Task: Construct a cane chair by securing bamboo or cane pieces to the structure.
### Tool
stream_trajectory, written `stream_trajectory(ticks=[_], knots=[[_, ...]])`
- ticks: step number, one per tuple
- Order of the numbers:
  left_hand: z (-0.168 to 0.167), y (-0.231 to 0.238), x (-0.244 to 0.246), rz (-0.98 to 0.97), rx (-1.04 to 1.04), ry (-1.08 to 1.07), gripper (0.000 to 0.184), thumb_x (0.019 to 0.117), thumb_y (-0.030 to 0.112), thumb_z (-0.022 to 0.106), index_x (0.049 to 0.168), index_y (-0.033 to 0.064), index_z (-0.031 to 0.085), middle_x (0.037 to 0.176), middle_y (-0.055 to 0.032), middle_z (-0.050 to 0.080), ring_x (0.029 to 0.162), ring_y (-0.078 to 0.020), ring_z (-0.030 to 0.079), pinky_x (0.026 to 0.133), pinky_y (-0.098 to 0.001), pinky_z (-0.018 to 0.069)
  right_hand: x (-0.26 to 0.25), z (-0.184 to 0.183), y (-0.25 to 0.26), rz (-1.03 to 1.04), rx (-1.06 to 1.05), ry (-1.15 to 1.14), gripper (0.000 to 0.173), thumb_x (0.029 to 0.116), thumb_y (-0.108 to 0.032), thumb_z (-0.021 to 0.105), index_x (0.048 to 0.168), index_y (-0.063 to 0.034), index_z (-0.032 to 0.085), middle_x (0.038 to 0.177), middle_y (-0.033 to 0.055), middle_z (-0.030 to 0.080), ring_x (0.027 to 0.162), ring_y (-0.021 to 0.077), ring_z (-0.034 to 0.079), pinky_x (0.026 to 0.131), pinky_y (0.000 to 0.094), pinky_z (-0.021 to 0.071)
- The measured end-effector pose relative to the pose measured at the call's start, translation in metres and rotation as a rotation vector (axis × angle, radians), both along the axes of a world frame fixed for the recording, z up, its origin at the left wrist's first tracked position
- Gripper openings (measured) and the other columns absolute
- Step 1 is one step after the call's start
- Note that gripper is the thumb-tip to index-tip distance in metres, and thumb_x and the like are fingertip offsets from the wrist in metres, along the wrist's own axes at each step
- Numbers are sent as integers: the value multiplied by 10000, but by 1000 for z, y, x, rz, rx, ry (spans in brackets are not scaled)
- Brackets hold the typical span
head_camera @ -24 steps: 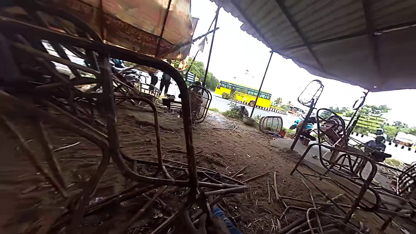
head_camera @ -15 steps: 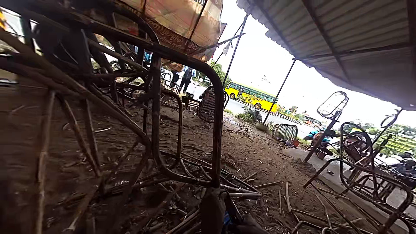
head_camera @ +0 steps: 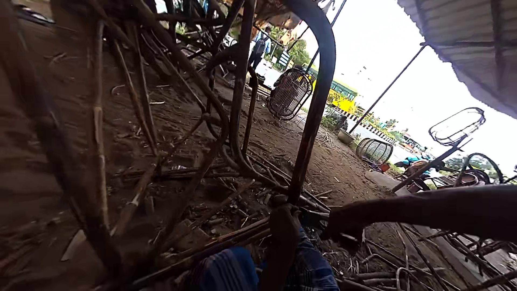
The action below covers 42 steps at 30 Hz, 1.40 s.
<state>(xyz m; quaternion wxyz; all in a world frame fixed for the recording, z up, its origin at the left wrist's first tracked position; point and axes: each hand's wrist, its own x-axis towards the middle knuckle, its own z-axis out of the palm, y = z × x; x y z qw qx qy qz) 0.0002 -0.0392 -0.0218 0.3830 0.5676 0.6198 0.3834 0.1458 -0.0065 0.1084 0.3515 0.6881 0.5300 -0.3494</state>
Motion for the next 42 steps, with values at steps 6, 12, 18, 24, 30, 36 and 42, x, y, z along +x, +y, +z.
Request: stream_trajectory(ticks=[6, 12, 18, 24, 30, 36, 42], knots=[[-24, -3, -1, 69, 165, -111, 463, 950, 183, 734, 1354, 66, 541, 1010, -212, 694, 865, -408, 698, 742, -604, 571, 19, -17, 22, 70, 7, 22, 266, 999, -320, 615, 883, -81, 608, 577, 23, 529, 436, 117, 508, 434, 296, 469], [-24, -9, -7, -52, 154, 24, 415, 967, 189, 707, 1317, 8, 580, 1031, -216, 695, 897, -390, 705, 778, -570, 585, 16, -37, -36, 216, 307, -55, 385, 963, -387, 648, 807, -37, 630, 642, 97, 584, 524, 221, 570, 532, 444, 501], [-22, -7, -11, -75, 187, 152, 244, 918, 179, 770, 1102, 39, 692, 989, -177, 708, 902, -362, 705, 792, -545, 583, 34, -130, -87, -53, 633, 262, 548, 983, -609, 522, 1009, -83, 674, 816, 100, 652, 765, 279, 664, 730, 542, 545], [-26, -12, -9, -50, 225, 277, 318, 932, 144, 743, 1212, 23, 653, 987, -192, 712, 885, -379, 708, 790, -581, 581, 11, -224, -92, -285, 1096, 580, 446, 1009, -495, 540, 1062, -79, 690, 804, 67, 666, 781, 223, 668, 767, 472, 557], [-19, -9, 4, 87, 512, 444, 487, 968, 234, 717, 1398, 58, 572, 1262, -191, 619, 945, -358, 693, 764, -535, 602, 7, -234, -83, -444, 1136, 674, 419, 1015, -492, 546, 1024, -102, 698, 780, 53, 664, 758, 212, 670, 749, 468, 561], [-6, 13, 4, 10, 487, 778, 316, 1012, 281, 655, 1238, 61, 671, 1153, -185, 669, 866, -369, 706, 687, -541, 597, 14, -230, -86, -362, 1113, 632, 434, 1035, -433, 532, 1319, -141, 680, 1026, 101, 743, 959, 282, 710, 886, 528, 557], [-5, 10, 8, -10, 425, 1070, 337, 1078, 353, 488, 1064, 64, 661, 979, -156, 681, 756, -352, 693, 581, -523, 559, 2, -223, -83, -389, 1030, 672, 461, 1042, -328, 536, 1498, -262, 549, 1240, 105, 706, 1099, 309, 687, 943, 559, 540]])
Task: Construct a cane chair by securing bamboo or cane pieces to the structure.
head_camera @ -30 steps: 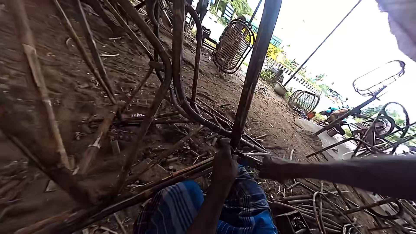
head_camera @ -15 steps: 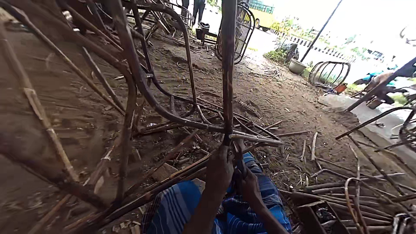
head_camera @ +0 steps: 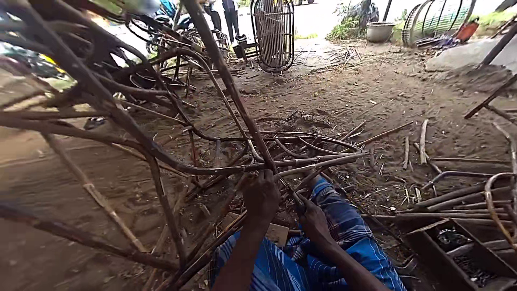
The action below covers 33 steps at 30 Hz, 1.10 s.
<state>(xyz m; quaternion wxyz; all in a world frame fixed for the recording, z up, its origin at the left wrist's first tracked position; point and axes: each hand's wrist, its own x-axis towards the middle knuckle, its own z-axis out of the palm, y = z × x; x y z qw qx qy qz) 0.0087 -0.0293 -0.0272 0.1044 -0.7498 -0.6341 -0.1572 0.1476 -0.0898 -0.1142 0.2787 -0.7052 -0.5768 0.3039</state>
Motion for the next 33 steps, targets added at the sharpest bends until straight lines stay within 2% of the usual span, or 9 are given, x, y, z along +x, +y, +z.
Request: stream_trajectory(ticks=[7, 13, 17, 21, 24, 26, 28, 31, 33], knots=[[-14, -22, 18, 228, -255, -416, 565, 1116, 448, 295, 1150, 49, 694, 956, -245, 701, 918, -459, 685, 759, -658, 527, -16, -8, -1, -35, 44, 180, 471, 1020, -249, 583, 1489, -225, 558, 1235, 114, 699, 1078, 301, 688, 938, 545, 545], [-16, -26, 23, 265, -313, -717, 703, 1097, 543, 236, 940, 8, 664, 853, -244, 649, 823, -443, 652, 680, -650, 501, -19, -21, 8, -30, 195, 116, 472, 1028, -289, 597, 1491, -203, 558, 1207, 132, 696, 998, 306, 703, 889, 535, 569], [-25, -30, 23, 256, -319, -829, 714, 1073, 607, 235, 903, 36, 628, 780, -210, 607, 712, -402, 615, 593, -606, 484, -15, -30, 17, -38, 367, -9, 393, 1020, -276, 620, 1389, -142, 645, 1083, 155, 723, 928, 329, 713, 858, 557, 563], [-27, -32, 25, 245, -335, -890, 708, 1075, 603, 232, 944, 45, 649, 815, -191, 626, 730, -379, 622, 612, -597, 498, 7, -34, 33, 12, 451, -167, 437, 988, -178, 643, 1421, -128, 617, 1099, 185, 686, 959, 348, 694, 841, 520, 584], [-29, -28, 27, 232, -338, -878, 674, 1104, 525, 237, 934, 27, 659, 823, -197, 645, 758, -385, 644, 645, -602, 509, 18, -28, 35, 72, 379, -223, 331, 1006, -277, 654, 1290, -108, 666, 1061, 143, 699, 891, 317, 717, 757, 509, 607], [-33, -33, 29, 233, -324, -912, 722, 1070, 620, 203, 929, 58, 633, 795, -177, 608, 717, -369, 615, 597, -581, 497, 24, -15, 31, 91, 254, -278, 388, 992, -461, 649, 1134, -103, 692, 950, 133, 719, 836, 331, 722, 713, 538, 589], [-34, -33, 32, 247, -302, -965, 719, 1065, 629, 203, 876, 67, 609, 750, -161, 581, 674, -347, 592, 564, -561, 480, 35, 7, 33, 157, 75, -381, 448, 1008, -543, 560, 1092, -125, 695, 892, 140, 729, 857, 363, 727, 728, 578, 573], [-45, -26, 34, 263, -286, -1027, 626, 1119, 444, 297, 857, 12, 666, 748, -158, 614, 718, -326, 614, 686, -560, 502, 60, 44, 40, 336, 7, -568, 302, 1031, -360, 515, 1027, -98, 664, 864, 166, 698, 838, 397, 708, 677, 602, 549], [-55, -40, 35, 254, -342, -981, 641, 1114, 479, 273, 918, 7, 661, 776, -180, 609, 727, -346, 613, 677, -569, 509, 77, 60, 45, 431, 38, -680, 238, 1039, -263, 501, 1060, -75, 645, 856, 181, 680, 821, 410, 698, 660, 596, 543]])
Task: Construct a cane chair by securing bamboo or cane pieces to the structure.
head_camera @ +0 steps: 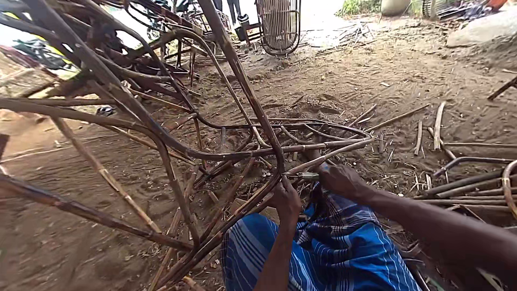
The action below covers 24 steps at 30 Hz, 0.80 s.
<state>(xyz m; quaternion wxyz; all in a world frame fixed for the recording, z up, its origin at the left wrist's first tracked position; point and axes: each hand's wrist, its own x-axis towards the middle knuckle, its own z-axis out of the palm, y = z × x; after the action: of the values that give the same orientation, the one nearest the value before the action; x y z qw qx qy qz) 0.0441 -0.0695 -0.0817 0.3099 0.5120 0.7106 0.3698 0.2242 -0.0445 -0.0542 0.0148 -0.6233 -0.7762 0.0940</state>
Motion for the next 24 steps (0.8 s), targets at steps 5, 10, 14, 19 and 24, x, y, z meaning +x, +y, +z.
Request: stream_trajectory(ticks=[5, 10, 14, 19, 24], knots=[[13, -15, -15, -158, -84, 256, 426, 1058, 421, 517, 1253, 69, 659, 1086, -179, 713, 997, -366, 698, 866, -607, 558, 18, 2, 29, 80, 147, -41, 243, 1034, -278, 542, 1022, -57, 643, 820, 174, 685, 791, 401, 708, 666, 592, 555], [17, -18, -41, -129, 196, 358, 419, 1008, 382, 621, 1290, 72, 619, 1235, -160, 636, 1005, -304, 683, 855, -515, 587, 20, -37, 33, 107, 220, -95, 188, 1022, -236, 556, 1089, -89, 651, 841, 152, 695, 756, 373, 711, 635, 559, 566], [29, 12, -61, -189, 304, 321, 630, 960, 416, 704, 1409, 16, 517, 1345, -224, 582, 1198, -362, 615, 1003, -539, 532, 35, -29, 47, 154, 270, -81, 205, 1025, -249, 567, 1095, -78, 659, 864, 154, 700, 772, 371, 712, 652, 562, 569], [42, 24, -65, -231, 228, 330, 883, 905, 447, 763, 1545, -3, 355, 1412, -268, 546, 1217, -398, 616, 1011, -563, 522, 137, -28, 31, -204, 69, -145, 226, 1011, -293, 595, 1125, -135, 710, 948, 203, 721, 900, 445, 698, 752, 646, 542], [25, 61, -37, -289, 0, 219, 786, 908, 506, 742, 1498, 98, 420, 1131, -206, 690, 971, -373, 696, 848, -613, 563, 243, -63, -51, -548, -252, -29, 399, 989, -445, 638, 1035, -55, 710, 981, 222, 713, 976, 436, 688, 833, 657, 530]])
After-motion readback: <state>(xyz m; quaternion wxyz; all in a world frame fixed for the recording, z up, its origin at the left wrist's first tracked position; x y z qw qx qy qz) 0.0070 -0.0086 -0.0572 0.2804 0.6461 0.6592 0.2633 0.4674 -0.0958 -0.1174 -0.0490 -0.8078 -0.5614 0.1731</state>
